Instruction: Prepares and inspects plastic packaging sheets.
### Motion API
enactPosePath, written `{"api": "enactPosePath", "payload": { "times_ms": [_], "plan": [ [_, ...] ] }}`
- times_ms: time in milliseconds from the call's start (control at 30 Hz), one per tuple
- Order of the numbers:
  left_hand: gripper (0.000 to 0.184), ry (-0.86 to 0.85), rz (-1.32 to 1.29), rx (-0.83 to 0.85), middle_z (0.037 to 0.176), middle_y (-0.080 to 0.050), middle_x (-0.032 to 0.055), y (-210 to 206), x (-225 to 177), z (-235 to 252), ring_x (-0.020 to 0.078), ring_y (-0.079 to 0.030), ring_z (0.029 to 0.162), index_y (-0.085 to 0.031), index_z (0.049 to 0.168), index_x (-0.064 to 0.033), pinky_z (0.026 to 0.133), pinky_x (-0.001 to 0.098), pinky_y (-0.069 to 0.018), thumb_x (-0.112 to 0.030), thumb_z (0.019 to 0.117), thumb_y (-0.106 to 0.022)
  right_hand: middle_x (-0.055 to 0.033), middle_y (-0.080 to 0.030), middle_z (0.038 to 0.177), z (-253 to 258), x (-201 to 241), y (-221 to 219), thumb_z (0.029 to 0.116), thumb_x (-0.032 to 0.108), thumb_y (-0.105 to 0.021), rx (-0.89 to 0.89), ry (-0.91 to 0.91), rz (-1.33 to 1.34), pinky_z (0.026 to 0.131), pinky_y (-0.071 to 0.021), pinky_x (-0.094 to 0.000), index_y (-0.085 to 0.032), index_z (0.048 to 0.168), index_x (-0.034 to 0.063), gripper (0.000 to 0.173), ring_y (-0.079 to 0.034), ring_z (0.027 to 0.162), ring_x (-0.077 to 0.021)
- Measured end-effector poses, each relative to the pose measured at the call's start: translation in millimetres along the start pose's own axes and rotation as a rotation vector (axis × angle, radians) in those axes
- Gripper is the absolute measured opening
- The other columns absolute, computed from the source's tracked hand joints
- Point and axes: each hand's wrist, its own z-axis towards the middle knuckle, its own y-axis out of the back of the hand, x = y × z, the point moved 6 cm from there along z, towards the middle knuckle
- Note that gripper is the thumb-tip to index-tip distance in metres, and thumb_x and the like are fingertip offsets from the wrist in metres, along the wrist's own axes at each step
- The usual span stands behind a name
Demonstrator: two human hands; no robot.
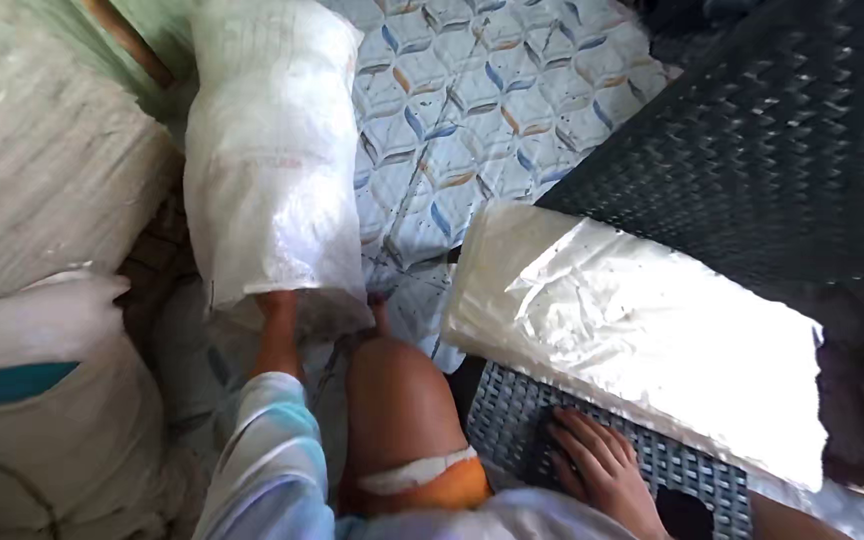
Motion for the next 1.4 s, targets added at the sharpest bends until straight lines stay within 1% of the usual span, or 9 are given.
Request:
{"api": "enactPosePath", "payload": {
  "times_ms": [67, 467, 567, 733, 967, 1033, 1100, 1267, 1400],
  "plan": [
    [0.068, 0.007, -0.077, -0.129, 0.133, -0.059, 0.0337, -2.5, 48.0, -27.9, 0.0489, -0.057, 0.126, -0.054, 0.138, 0.0056, 0.105, 0.0643, -0.0456, -0.033, 0.0887, -0.079, -0.0080, -0.065, 0.137, -1.1, -0.7, -3.4, 0.1056, 0.040, -0.043, -0.026, -0.005, 0.007, 0.110, -0.0388, -0.0426, -0.067, 0.124, 0.0173, 0.038, -0.055, 0.132, -0.0240],
    [0.073, 0.361, -0.220, -0.161, 0.138, -0.054, 0.0337, 26.4, 205.8, -262.0, 0.0449, -0.055, 0.130, -0.046, 0.144, 0.0088, 0.109, 0.0576, -0.0450, -0.027, 0.0898, -0.078, -0.0151, -0.066, 0.136, -1.4, -0.5, 0.0, 0.1043, 0.033, -0.044, -0.040, -0.005, 0.143, 0.104, -0.0442, -0.0618, -0.071, 0.124, 0.0086, 0.042, -0.060, 0.128, -0.0395],
    [0.093, 0.455, -0.076, 0.225, 0.145, -0.049, 0.0339, 19.0, 244.8, -283.1, 0.0463, -0.049, 0.136, -0.033, 0.151, 0.0101, 0.114, 0.0584, -0.0395, -0.050, 0.0917, -0.073, -0.0160, -0.065, 0.136, -3.3, -1.0, 2.2, 0.1048, 0.033, -0.043, -0.049, -0.002, 0.161, 0.105, -0.0433, -0.0626, -0.071, 0.124, 0.0073, 0.043, -0.059, 0.129, -0.0407],
    [0.051, 0.189, 0.281, 0.769, 0.129, -0.064, 0.0246, 54.3, 205.0, -301.8, 0.0408, -0.061, 0.119, -0.064, 0.132, -0.0013, 0.103, 0.0605, -0.0449, -0.043, 0.1016, -0.061, -0.0187, -0.063, 0.138, -3.0, 1.5, 5.5, 0.1053, 0.033, -0.041, -0.036, 0.003, 0.190, 0.107, -0.0403, -0.0640, -0.070, 0.125, 0.0051, 0.045, -0.057, 0.131, -0.0424],
    [0.055, 0.055, 0.235, -0.149, 0.141, -0.053, 0.0266, 141.3, 135.4, -286.5, 0.0474, -0.055, 0.125, -0.060, 0.136, -0.0057, 0.099, 0.0642, -0.0463, -0.031, 0.0906, -0.078, -0.0174, -0.062, 0.141, -5.0, 2.8, 4.9, 0.1061, 0.034, -0.041, -0.020, -0.015, 0.196, 0.110, -0.0370, -0.0642, -0.068, 0.128, 0.0067, 0.045, -0.054, 0.135, -0.0409],
    [0.096, 0.084, 0.143, -0.124, 0.163, -0.029, 0.0252, 123.9, 166.9, -259.9, 0.0502, -0.048, 0.134, -0.034, 0.160, -0.0146, 0.100, 0.0671, -0.0450, -0.028, 0.0814, -0.087, -0.0179, -0.061, 0.142, -5.8, 1.8, 5.4, 0.1064, 0.033, -0.040, -0.026, -0.011, 0.195, 0.111, -0.0371, -0.0644, -0.068, 0.130, 0.0063, 0.045, -0.054, 0.135, -0.0417],
    [0.107, 0.222, 0.103, 0.110, 0.154, -0.041, 0.0297, 93.4, 204.8, -243.8, 0.0482, -0.055, 0.129, -0.013, 0.164, -0.0116, 0.103, 0.0630, -0.0481, -0.030, 0.0856, -0.083, -0.0184, -0.061, 0.143, -9.3, 2.9, 5.8, 0.1060, 0.032, -0.040, -0.031, -0.013, 0.194, 0.111, -0.0370, -0.0644, -0.068, 0.130, 0.0062, 0.045, -0.053, 0.135, -0.0425],
    [0.042, 0.234, 0.286, -0.086, 0.136, -0.061, 0.0222, 93.1, 183.7, -234.8, 0.0420, -0.054, 0.131, -0.061, 0.137, -0.0083, 0.107, 0.0621, -0.0424, -0.025, 0.0980, -0.063, -0.0174, -0.060, 0.144, -17.4, -0.4, 4.4, 0.1057, 0.032, -0.038, -0.042, -0.031, 0.180, 0.113, -0.0363, -0.0632, -0.068, 0.131, 0.0077, 0.046, -0.052, 0.137, -0.0415],
    [0.077, 0.000, 0.229, -0.285, 0.161, -0.034, 0.0240, 116.5, 149.6, -199.3, 0.0488, -0.040, 0.142, -0.041, 0.157, -0.0148, 0.108, 0.0680, -0.0354, -0.011, 0.0880, -0.075, -0.0175, -0.059, 0.145, -19.9, -0.1, 6.1, 0.1057, 0.030, -0.037, -0.024, -0.062, 0.165, 0.113, -0.0353, -0.0646, -0.067, 0.134, 0.0083, 0.046, -0.051, 0.138, -0.0417]
  ]
}}
